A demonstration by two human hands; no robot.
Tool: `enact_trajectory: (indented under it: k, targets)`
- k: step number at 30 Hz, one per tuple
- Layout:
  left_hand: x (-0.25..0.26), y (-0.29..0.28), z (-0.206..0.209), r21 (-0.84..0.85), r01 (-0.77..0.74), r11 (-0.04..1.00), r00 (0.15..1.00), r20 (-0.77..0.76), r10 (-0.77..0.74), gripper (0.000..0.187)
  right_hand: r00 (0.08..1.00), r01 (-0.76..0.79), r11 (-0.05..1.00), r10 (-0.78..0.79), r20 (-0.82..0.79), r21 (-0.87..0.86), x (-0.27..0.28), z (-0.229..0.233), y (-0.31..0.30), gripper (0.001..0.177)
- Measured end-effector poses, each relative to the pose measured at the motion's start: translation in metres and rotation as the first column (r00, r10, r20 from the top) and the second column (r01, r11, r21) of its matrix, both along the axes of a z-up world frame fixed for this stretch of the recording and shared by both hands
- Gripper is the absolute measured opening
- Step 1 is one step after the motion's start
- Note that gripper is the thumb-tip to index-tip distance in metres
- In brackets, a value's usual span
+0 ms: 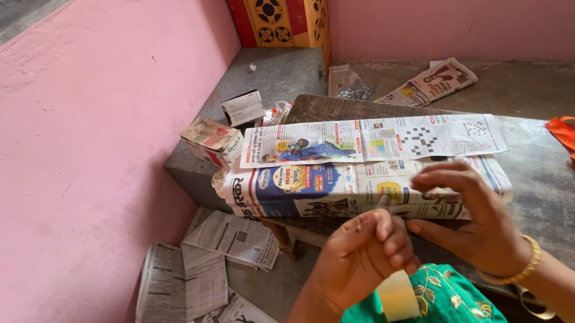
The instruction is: The person wraps a rectangular box with newspaper, folds the edges, and secures the seams with clear tape using scissors. The person repeatedly folds and tapes the box to complete the wrapping.
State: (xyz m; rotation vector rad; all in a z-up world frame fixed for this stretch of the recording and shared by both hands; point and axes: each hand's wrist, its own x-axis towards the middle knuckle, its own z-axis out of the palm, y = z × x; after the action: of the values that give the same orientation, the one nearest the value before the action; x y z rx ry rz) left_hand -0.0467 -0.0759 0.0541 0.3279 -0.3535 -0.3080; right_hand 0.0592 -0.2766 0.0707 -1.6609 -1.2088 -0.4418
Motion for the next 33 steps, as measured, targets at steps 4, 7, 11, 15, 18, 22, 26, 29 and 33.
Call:
enact_trajectory:
  k: [4,7,11,15,18,22,26,29,33]
  targets:
    - [-0.007,0.011,0.007,-0.088,0.044,0.995,0.997,0.062,-0.039,0.032,0.988,-0.112,0.992,0.118,-0.100,0.060,-0.017,0.045,0.035,0.055]
    - [-0.010,0.013,0.005,-0.052,0.091,0.994,0.991,0.103,-0.085,0.035,0.992,-0.099,0.995,0.097,-0.081,-0.020,-0.017,0.057,0.039,0.051]
    - [-0.007,0.008,0.001,-0.023,0.140,0.990,0.987,0.085,-0.137,0.039,0.995,-0.102,0.987,0.102,-0.006,-0.123,-0.010,0.065,0.036,0.041]
    - [-0.005,0.008,-0.001,-0.009,0.138,0.990,0.988,0.072,-0.137,0.041,0.977,-0.211,0.966,0.212,-0.013,-0.146,-0.005,0.069,0.034,0.031]
    - [-0.006,0.009,-0.004,-0.007,0.171,0.985,0.983,0.070,-0.170,0.039,0.976,-0.218,0.960,0.215,-0.033,-0.178,-0.002,0.068,0.031,0.023]
    - [-0.006,0.011,-0.010,0.026,0.167,0.986,0.982,0.090,-0.169,0.040,0.948,-0.317,0.933,0.304,-0.096,-0.169,-0.001,0.063,0.031,0.015]
    - [0.000,0.016,-0.022,0.081,0.110,0.991,0.983,0.136,-0.120,0.044,0.847,-0.421,0.903,0.424,-0.320,0.085,-0.008,0.051,0.041,0.008]
    - [0.013,0.029,-0.042,0.270,-0.062,0.961,0.997,0.071,0.044,0.050,0.778,-0.354,0.861,0.487,-0.397,0.364,0.006,0.056,0.035,0.009]
    - [0.078,0.047,-0.075,0.859,-0.497,0.123,0.832,0.432,0.347,0.052,0.919,-0.169,0.945,0.254,-0.302,0.281,0.039,0.068,0.020,0.011]
